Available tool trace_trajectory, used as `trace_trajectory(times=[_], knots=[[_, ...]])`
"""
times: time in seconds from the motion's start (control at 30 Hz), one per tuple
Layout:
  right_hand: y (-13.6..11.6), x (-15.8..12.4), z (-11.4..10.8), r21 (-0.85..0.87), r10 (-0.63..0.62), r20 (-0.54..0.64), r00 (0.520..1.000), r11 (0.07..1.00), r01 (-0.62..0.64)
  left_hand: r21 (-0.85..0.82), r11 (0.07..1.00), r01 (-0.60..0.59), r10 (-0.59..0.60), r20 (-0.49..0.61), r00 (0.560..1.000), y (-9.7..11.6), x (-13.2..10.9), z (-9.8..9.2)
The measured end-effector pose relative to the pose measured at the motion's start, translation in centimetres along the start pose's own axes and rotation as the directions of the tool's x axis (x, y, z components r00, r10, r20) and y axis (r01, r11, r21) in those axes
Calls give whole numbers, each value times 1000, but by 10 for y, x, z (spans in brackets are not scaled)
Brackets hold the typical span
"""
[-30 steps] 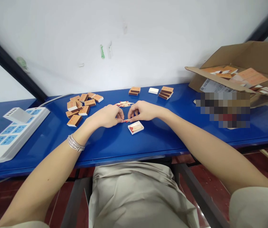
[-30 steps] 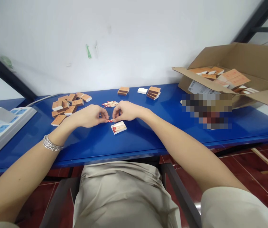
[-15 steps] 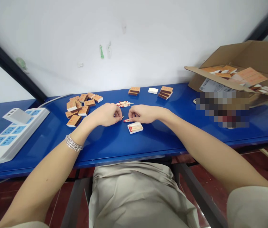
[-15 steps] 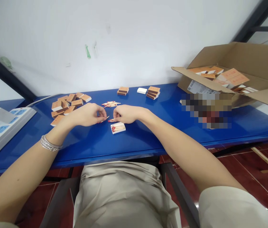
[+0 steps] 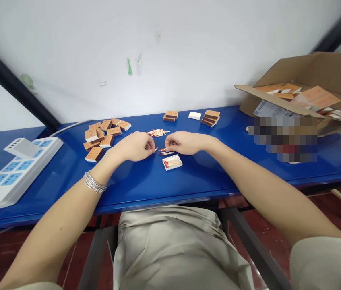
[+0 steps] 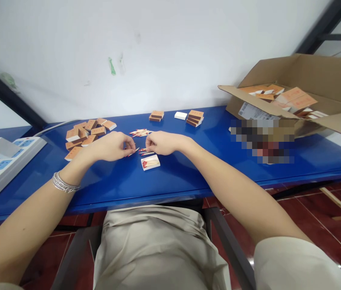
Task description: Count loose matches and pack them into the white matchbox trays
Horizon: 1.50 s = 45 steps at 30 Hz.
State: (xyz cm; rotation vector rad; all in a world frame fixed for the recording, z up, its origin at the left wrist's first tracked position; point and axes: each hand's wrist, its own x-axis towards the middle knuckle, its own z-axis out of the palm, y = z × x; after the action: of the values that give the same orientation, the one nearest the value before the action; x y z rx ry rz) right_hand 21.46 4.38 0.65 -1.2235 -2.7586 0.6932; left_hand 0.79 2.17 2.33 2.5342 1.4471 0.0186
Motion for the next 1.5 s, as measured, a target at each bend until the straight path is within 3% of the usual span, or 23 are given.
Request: trace_trajectory(times=[0.2,0.47,0.77,1.5], knots=[[1,-7,-8,9,-12,-6,1000,1000,12,27,999,18,-18,4,1000,3,-1,-1],[-16,-27,-16,-94,29,164,986,995,-14,39,999,-5,5,-8,1000,0,0,2],[-22,-23,-5,-120,15,155,988,993,4,21,1000,-19,20,-13,1000,-2,2,4],[-21,-24,-7,-62,-39,118,992,997,46,22,999,-30,30,-22,999,-2,2,4]])
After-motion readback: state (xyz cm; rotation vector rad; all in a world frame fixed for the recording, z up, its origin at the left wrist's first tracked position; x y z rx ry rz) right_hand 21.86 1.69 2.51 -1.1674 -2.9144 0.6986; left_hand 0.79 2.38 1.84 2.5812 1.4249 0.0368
